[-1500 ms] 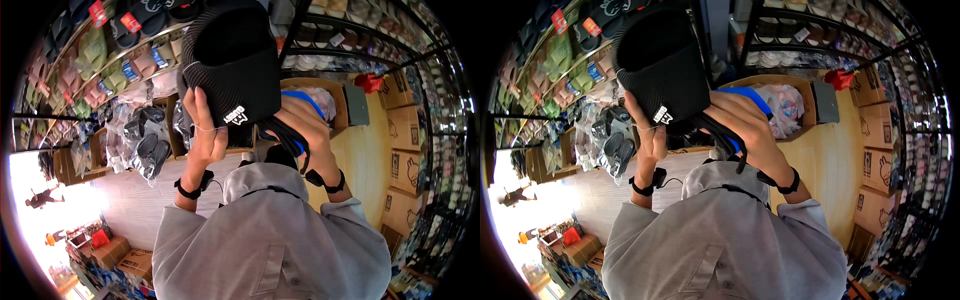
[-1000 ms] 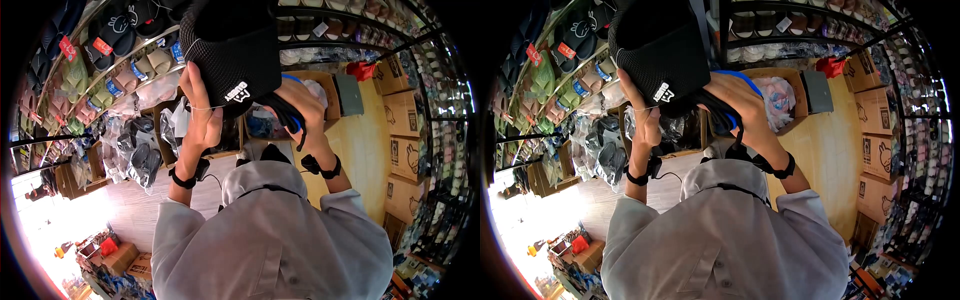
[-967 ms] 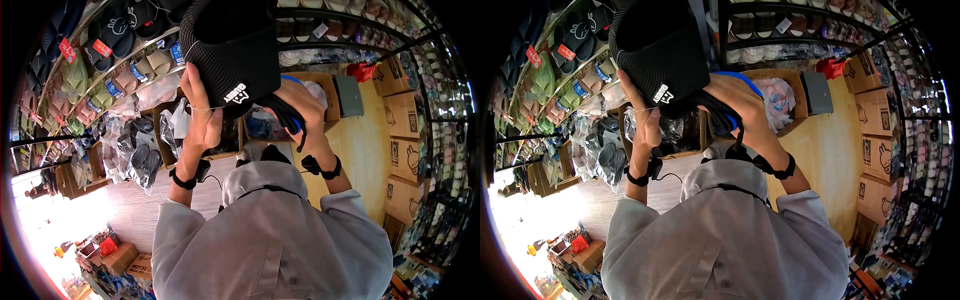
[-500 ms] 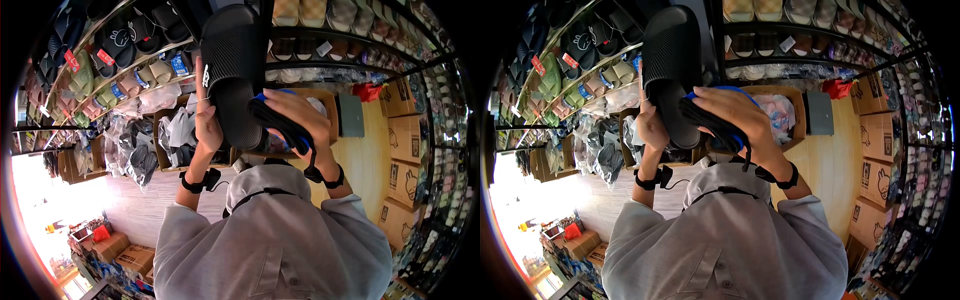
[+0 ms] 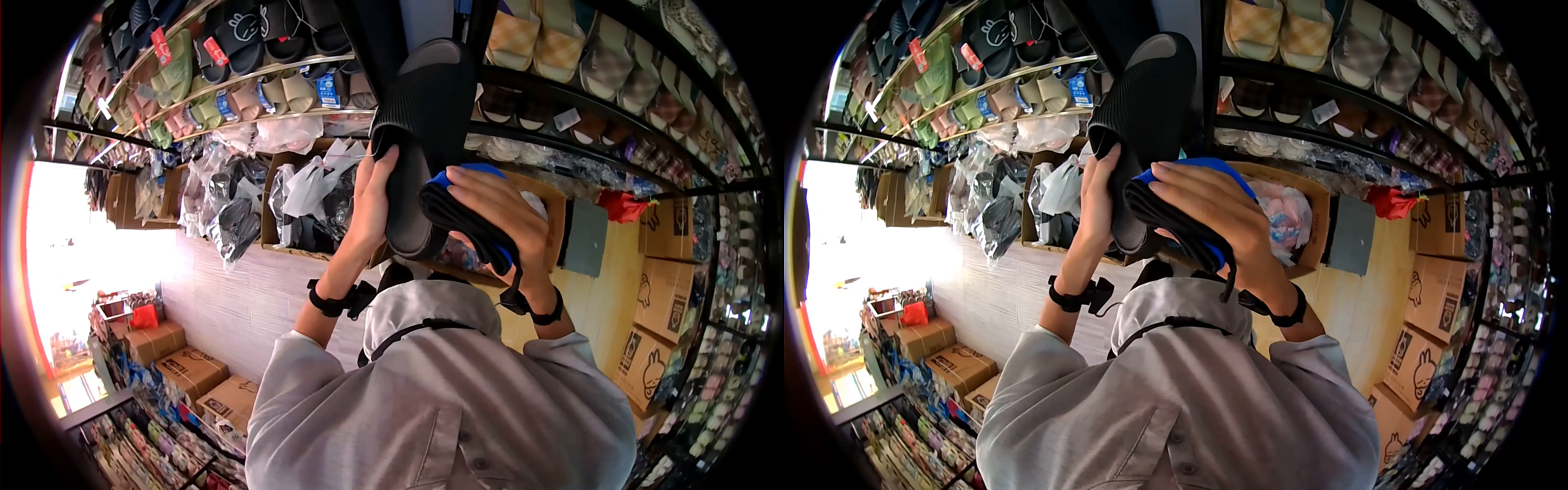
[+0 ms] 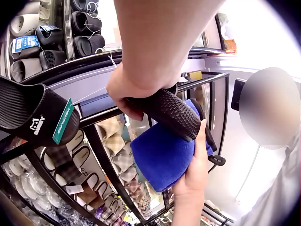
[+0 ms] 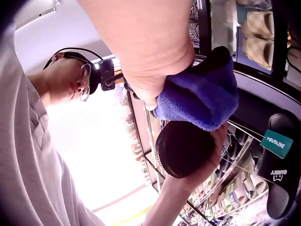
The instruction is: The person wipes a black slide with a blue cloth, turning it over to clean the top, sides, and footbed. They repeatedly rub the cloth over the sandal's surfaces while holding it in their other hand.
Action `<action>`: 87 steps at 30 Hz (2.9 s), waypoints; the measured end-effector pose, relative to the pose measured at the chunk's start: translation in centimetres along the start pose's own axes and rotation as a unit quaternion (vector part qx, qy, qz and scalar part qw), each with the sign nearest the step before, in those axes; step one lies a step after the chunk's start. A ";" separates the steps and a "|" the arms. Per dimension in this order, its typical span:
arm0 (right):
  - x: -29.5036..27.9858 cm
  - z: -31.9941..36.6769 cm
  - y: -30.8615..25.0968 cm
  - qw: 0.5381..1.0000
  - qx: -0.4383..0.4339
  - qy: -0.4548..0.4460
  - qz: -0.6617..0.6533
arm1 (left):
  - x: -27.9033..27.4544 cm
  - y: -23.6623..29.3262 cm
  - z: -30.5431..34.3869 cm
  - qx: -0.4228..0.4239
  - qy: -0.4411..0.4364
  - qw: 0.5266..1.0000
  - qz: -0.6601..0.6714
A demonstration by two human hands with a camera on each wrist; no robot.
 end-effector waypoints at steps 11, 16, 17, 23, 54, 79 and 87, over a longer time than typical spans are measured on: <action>0.0 1.9 0.8 0.999 0.005 -0.023 -0.025 | -1.2 -2.0 -0.1 0.062 -0.006 0.993 -0.101; -1.0 2.5 1.1 1.000 0.028 -0.008 0.007 | -1.5 -1.2 1.6 0.057 0.003 0.986 -0.155; -1.8 2.5 1.3 0.999 0.010 0.023 0.036 | -1.4 -1.1 2.1 0.073 0.008 0.985 -0.158; -2.3 2.5 0.3 0.988 -0.011 0.113 0.108 | -1.8 -1.4 3.9 0.087 -0.010 0.983 -0.163; -0.5 4.0 -2.5 0.973 -0.125 0.074 0.177 | -2.5 -2.9 9.0 0.122 -0.027 0.975 -0.184; 2.4 4.7 -3.5 0.972 -0.156 0.047 0.171 | -2.8 -2.1 10.1 0.125 -0.153 0.980 0.030; 3.2 7.5 -4.1 0.960 -0.199 -0.067 0.187 | -2.8 -1.9 9.7 0.162 -0.158 0.972 -0.070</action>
Point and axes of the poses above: each hand's wrist, its own z-axis away from the middle knuckle, its own x-axis out of the palm, y = z × x, the point moved 5 cm from there along -z, towards the middle knuckle, and after that the axes turned 14 degrees about -z, right-handed, at the moved point
